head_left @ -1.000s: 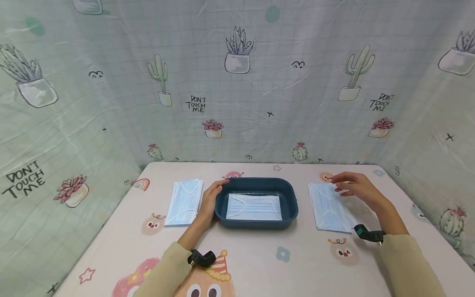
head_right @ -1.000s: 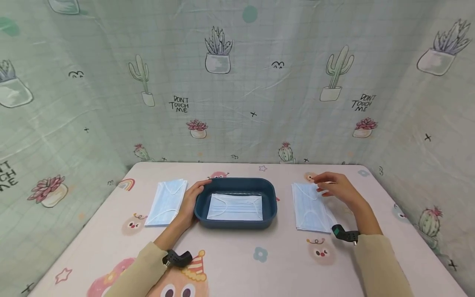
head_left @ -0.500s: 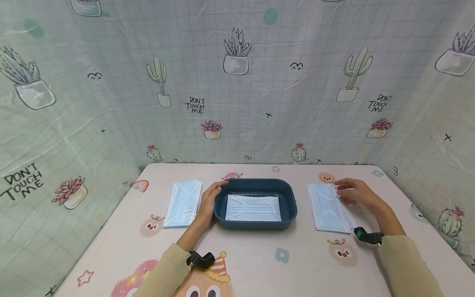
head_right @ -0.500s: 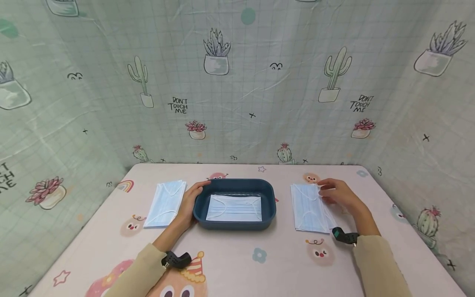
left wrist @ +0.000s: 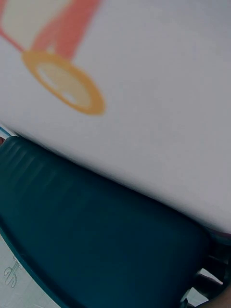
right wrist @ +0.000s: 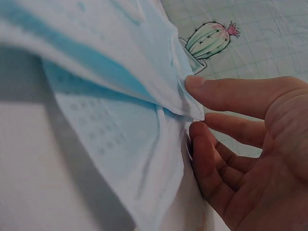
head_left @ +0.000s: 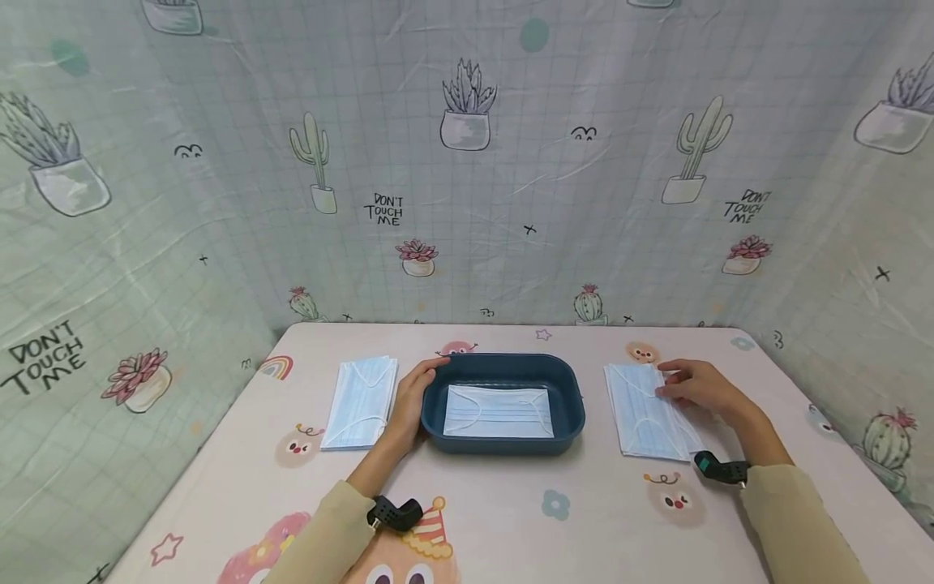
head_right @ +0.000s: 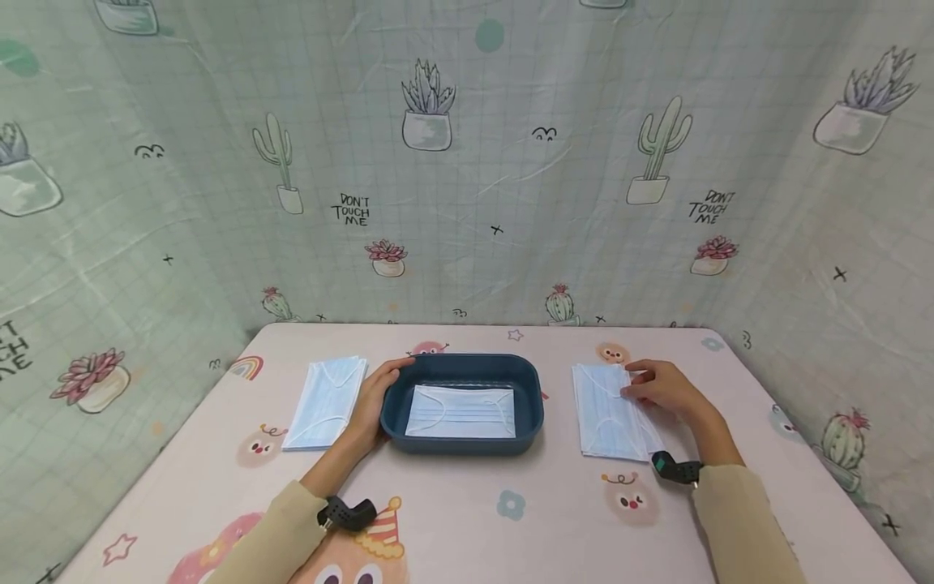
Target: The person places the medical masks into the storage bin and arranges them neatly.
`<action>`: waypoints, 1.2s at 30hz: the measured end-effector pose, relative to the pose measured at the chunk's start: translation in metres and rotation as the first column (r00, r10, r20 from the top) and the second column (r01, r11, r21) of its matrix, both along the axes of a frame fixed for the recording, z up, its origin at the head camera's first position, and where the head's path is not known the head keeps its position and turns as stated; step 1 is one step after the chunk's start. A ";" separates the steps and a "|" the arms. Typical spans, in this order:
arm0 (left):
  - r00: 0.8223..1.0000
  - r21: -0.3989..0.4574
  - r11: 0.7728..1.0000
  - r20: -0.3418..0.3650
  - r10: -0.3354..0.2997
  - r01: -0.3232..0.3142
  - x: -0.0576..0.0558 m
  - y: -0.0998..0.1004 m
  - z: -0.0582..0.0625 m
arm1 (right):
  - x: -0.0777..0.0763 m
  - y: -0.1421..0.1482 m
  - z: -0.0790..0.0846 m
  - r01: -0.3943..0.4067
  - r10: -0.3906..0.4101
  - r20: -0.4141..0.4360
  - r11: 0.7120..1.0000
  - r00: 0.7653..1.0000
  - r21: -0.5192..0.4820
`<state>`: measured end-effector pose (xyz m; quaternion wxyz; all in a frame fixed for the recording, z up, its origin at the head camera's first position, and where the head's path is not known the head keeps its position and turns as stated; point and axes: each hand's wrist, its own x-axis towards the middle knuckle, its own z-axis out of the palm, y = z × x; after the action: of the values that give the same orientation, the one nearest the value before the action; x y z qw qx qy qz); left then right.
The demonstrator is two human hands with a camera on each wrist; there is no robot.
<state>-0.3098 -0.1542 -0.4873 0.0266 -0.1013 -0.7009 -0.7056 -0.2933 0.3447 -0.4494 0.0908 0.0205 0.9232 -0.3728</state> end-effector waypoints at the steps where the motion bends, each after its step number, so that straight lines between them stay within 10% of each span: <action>1: 1.000 -0.002 1.000 -0.002 0.000 0.000 0.000 0.000 0.000 | 0.000 0.000 0.000 0.000 0.000 -0.003 1.000 1.000 -0.001; 36: 1.000 -0.012 1.000 0.009 -0.001 0.001 0.001 -0.001 0.000 | -0.001 -0.003 -0.005 -0.004 0.005 -0.080 1.000 0.997 0.013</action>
<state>-0.3086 -0.1549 -0.4873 0.0225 -0.0987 -0.7052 -0.7017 -0.2943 0.3413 -0.4546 0.0547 0.0042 0.9285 -0.3672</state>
